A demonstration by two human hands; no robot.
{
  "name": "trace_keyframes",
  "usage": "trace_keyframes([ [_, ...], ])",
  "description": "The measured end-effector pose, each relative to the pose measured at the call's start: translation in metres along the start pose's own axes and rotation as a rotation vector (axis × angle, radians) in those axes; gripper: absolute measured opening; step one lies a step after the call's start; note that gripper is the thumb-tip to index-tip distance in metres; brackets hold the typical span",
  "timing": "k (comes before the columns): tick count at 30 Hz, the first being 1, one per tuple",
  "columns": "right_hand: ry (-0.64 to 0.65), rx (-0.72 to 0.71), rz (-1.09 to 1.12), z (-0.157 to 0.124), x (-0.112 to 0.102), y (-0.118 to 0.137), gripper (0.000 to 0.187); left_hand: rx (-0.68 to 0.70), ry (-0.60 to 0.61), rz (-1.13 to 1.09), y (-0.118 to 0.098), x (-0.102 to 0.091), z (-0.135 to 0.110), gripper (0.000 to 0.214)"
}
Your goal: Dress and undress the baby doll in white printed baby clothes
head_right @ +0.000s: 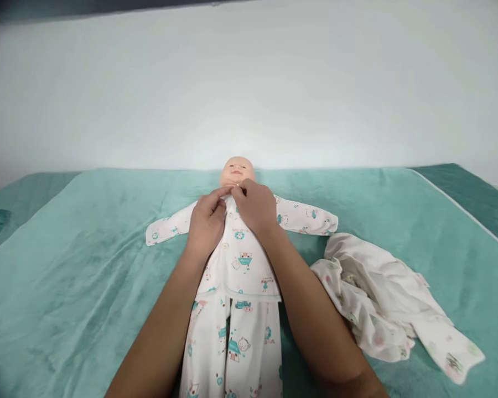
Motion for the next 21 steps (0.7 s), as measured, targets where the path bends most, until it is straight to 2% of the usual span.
trace_keyframes([
  [4, -0.088, 0.025, 0.217, -0.006, -0.007, -0.008, 0.026, 0.090, -0.060, -0.107, 0.001, -0.002, 0.000, 0.039],
  [9, -0.223, -0.015, 0.239, -0.049, -0.026, -0.009, 0.026, 0.137, -0.072, -0.166, 0.002, -0.009, -0.016, 0.029],
  [12, -0.132, -0.101, 0.140, -0.078, -0.025, -0.003, 0.030, 0.205, -0.025, -0.184, 0.001, -0.012, -0.032, 0.030],
  [15, -0.018, -0.178, -0.062, -0.096, -0.018, 0.005, 0.032, 0.257, 0.030, -0.231, 0.001, -0.012, -0.042, 0.036],
  [18, -0.004, -0.180, -0.193, -0.099, -0.014, 0.009, 0.028, 0.259, 0.032, -0.227, 0.002, -0.011, -0.043, 0.038],
  [21, -0.014, -0.188, -0.216, -0.094, -0.013, 0.011, 0.024, 0.235, 0.012, -0.222, 0.003, -0.012, -0.040, 0.035],
])
Point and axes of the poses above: each hand's wrist, its own z-axis towards the middle knuckle, its own x-axis out of the palm, y = z × x, the point moved 7 cm from there along z, towards the middle knuckle, and after that the axes turned 12 degrees about x, right-handed, at the moved point
